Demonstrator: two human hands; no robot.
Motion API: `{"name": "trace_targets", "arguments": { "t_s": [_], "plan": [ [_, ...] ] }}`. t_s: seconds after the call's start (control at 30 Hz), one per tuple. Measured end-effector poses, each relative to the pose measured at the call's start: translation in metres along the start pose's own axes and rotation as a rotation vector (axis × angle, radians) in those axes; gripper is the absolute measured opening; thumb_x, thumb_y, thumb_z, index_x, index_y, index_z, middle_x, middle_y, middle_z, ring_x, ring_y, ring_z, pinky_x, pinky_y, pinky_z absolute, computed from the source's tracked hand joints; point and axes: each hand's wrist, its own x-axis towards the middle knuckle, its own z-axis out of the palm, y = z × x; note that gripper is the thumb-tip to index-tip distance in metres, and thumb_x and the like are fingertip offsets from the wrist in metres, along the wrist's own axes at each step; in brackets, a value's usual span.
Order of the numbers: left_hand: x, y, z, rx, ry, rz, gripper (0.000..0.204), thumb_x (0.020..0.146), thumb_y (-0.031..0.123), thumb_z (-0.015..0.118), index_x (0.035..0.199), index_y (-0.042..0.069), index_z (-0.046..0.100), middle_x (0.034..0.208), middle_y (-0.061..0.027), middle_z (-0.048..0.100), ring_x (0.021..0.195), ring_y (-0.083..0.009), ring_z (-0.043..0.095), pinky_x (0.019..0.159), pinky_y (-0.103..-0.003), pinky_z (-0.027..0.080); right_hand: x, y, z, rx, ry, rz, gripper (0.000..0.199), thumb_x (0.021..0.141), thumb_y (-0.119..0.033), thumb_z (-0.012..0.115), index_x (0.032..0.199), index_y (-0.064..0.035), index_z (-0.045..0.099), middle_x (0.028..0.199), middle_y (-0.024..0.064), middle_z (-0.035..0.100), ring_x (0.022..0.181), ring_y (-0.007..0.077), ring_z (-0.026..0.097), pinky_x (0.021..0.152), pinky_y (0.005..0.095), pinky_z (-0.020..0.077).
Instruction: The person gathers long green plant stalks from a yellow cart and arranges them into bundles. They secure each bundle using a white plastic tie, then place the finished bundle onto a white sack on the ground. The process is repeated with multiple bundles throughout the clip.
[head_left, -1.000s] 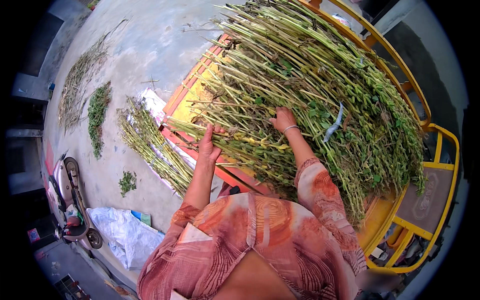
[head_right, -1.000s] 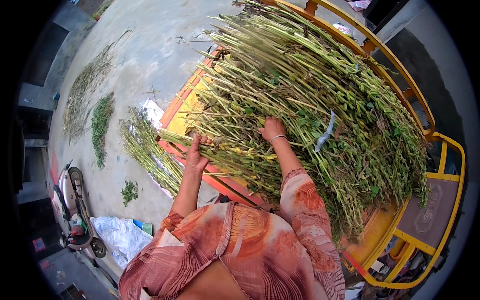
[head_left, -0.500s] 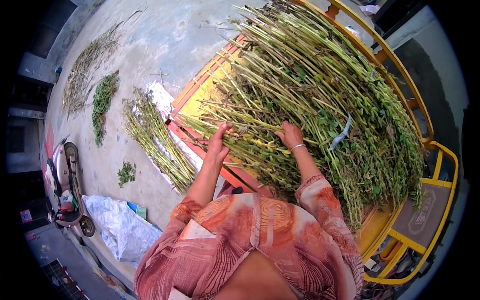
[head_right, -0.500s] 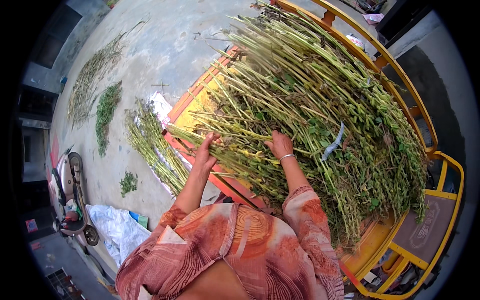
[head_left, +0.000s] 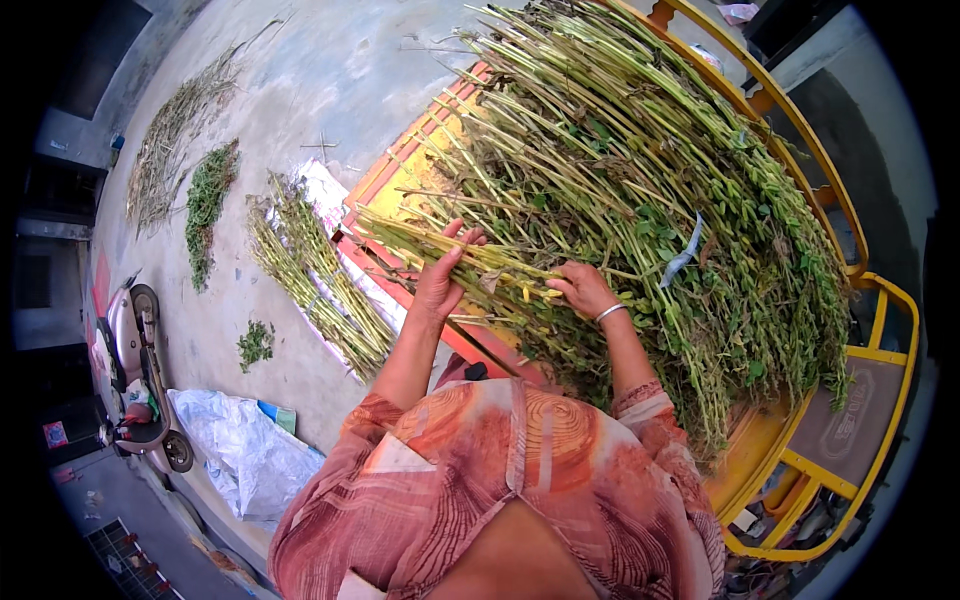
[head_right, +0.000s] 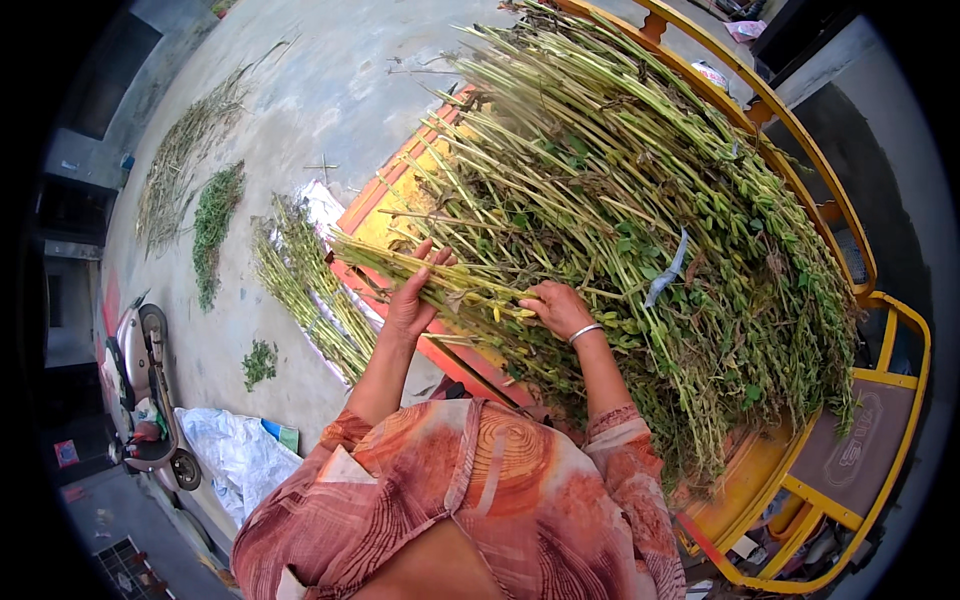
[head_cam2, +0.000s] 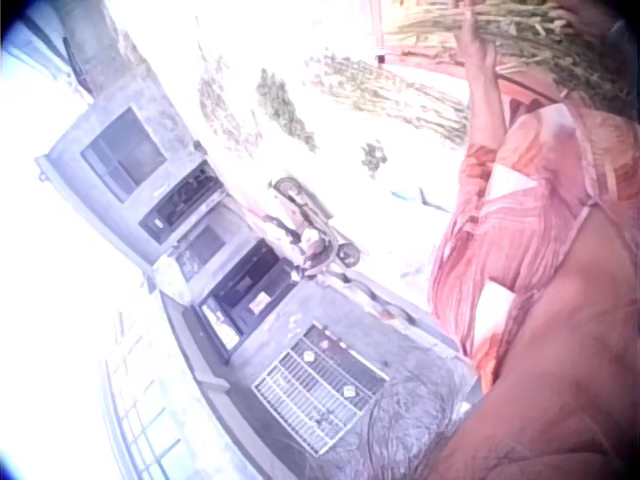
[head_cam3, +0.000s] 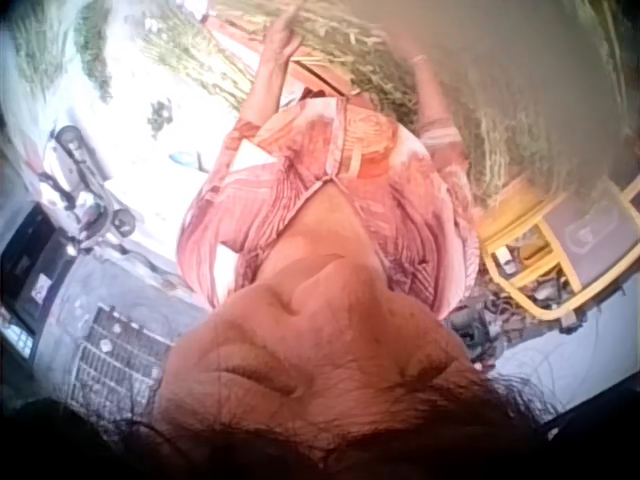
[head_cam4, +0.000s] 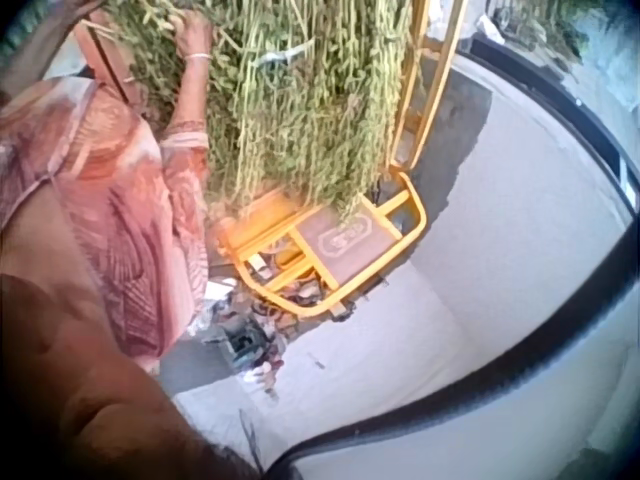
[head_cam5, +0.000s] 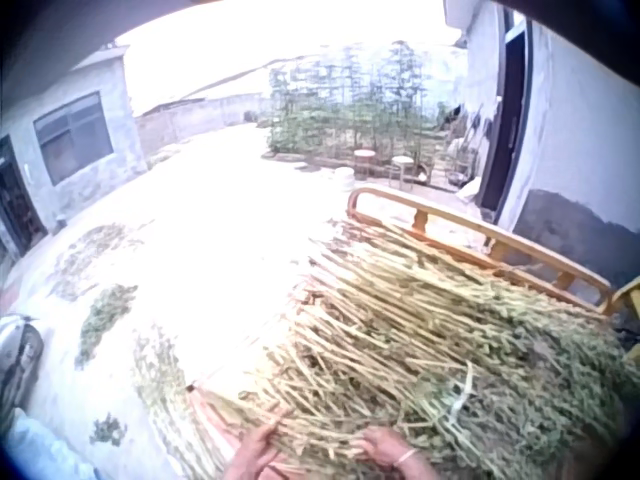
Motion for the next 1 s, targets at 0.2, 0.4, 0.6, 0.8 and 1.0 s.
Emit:
{"name": "trace_targets", "arguments": {
  "t_s": [0.2,0.4,0.6,0.8,1.0],
  "plan": [
    [-0.007,0.0,0.053,0.119,-0.421,0.125,0.02,0.089,0.019,0.064,0.104,0.008,0.058,0.098,-0.01,0.059,0.11,-0.0314,0.056,0.101,-0.047,0.04,-0.025,-0.009,-0.03,0.422,0.208,0.03,0.033,0.077,-0.026,0.076,0.104,-0.0071,0.07,0.096,0.0095,0.067,0.083,0.0214,0.063,0.072,0.0328,0.0502],
    [-0.028,-0.002,0.171,0.331,-0.72,0.243,0.027,0.09,0.033,0.062,0.094,0.007,0.055,0.089,-0.0094,0.055,0.095,-0.0262,0.056,0.103,-0.051,0.036,-0.177,-0.013,-0.033,0.841,0.592,0.164,0.027,0.094,-0.025,0.059,0.096,-0.0009,0.069,0.089,0.0076,0.068,0.079,0.0139,0.065,0.065,0.025,0.0528],
    [-0.063,-0.013,0.267,0.404,-0.848,0.26,0.032,0.089,0.037,0.063,0.09,0.006,0.054,0.084,-0.0085,0.053,0.081,-0.0225,0.053,0.091,-0.046,0.044,-0.265,0.003,0.075,1.595,0.347,0.249,0.083,0.083,-0.062,0.055,0.135,0.001,0.041,0.121,0.0188,0.057,0.101,0.0247,0.062,0.08,0.0332,0.0534],
    [-0.102,-0.003,0.345,0.479,-0.811,0.318,0.038,0.093,0.044,0.054,0.092,0.007,0.048,0.084,-0.0058,0.045,0.08,-0.0198,0.046,0.089,-0.043,0.043,-0.264,0.039,0.115,2.3,0.759,0.266,0.123,0.066,-0.082,0.05,0.143,0.0066,0.013,0.13,0.0271,0.048,0.111,0.0309,0.055,0.088,0.0369,0.049],
    [-0.146,0.005,0.415,0.34,-1.023,0.217,0.035,0.098,0.041,0.046,0.096,0.006,0.049,0.086,-0.0059,0.046,0.083,-0.0187,0.044,0.091,-0.037,0.041,-0.262,0.056,0.114,2.236,0.733,0.142,0.114,0.065,-0.077,0.06,0.137,0.006,0.029,0.125,0.0228,0.052,0.109,0.03,0.056,0.084,0.0351,0.0505]
  ]
}}
